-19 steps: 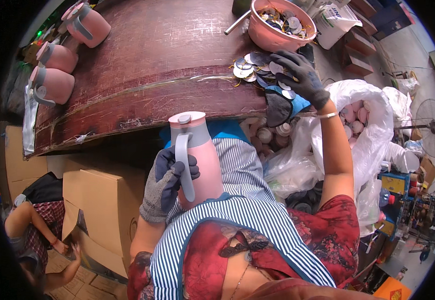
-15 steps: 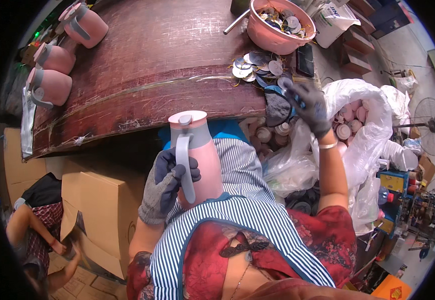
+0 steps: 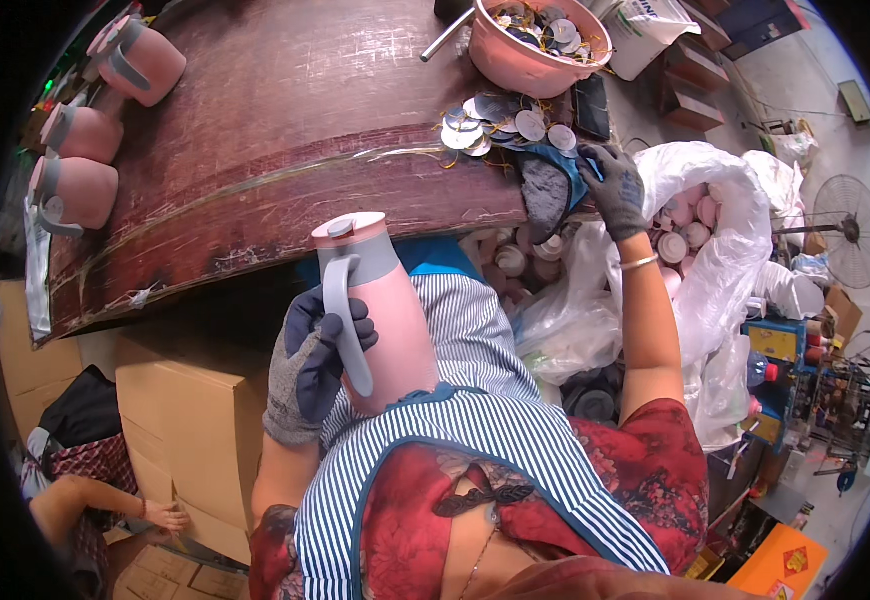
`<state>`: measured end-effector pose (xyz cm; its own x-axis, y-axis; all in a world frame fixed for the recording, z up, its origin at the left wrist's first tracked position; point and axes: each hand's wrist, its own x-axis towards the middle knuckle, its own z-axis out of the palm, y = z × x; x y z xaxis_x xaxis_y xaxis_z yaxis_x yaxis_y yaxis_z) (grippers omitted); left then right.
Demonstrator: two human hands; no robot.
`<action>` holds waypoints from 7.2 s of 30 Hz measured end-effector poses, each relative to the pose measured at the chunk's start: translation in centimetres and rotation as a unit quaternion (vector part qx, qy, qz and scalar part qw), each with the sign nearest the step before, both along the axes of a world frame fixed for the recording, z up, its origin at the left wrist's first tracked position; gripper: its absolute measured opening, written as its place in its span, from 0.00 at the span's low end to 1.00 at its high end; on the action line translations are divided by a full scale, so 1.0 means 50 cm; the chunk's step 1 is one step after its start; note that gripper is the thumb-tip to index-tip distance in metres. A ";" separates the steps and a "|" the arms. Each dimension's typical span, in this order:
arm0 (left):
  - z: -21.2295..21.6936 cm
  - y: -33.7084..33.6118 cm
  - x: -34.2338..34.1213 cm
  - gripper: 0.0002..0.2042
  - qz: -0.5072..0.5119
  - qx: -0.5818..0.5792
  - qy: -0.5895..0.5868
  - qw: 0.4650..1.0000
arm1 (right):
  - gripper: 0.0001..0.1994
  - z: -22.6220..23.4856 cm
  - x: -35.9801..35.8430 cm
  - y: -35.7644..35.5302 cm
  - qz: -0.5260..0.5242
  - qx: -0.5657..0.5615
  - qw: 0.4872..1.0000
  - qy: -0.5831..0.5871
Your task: The person repeatedly assembles pink plastic pitchers by inserting a lid, attaching a handle, and securing a yellow string. They handle multiple pitchers one at a time, placing finished units on the table.
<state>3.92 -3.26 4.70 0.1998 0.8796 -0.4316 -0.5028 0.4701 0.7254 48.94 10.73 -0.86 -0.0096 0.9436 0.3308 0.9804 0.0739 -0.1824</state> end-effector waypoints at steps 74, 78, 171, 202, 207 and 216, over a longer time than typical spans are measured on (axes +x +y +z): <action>0.095 0.227 -0.062 0.19 -0.162 0.406 0.491 0.754 | 0.30 0.101 -0.524 -0.080 0.239 -0.111 0.729 0.632; 0.110 0.290 -0.158 0.21 -0.308 0.551 0.507 0.587 | 0.35 0.019 -0.527 -0.119 0.290 -0.100 0.890 0.338; -0.011 0.046 -0.131 0.11 0.268 0.305 0.554 0.727 | 0.52 0.002 -0.442 -0.301 0.371 0.051 0.782 0.499; 0.234 0.144 -0.285 0.18 0.082 0.509 0.840 0.171 | 0.38 -0.008 -0.528 -0.189 0.010 -0.306 0.458 0.835; 0.153 0.386 -0.550 0.25 -0.024 0.464 0.882 0.079 | 0.29 -0.042 -0.506 -0.178 0.029 -0.289 0.451 0.844; 0.205 0.608 -0.664 0.34 -0.058 0.156 0.976 0.143 | 0.25 -0.043 -0.465 -0.174 0.053 -0.299 0.489 0.818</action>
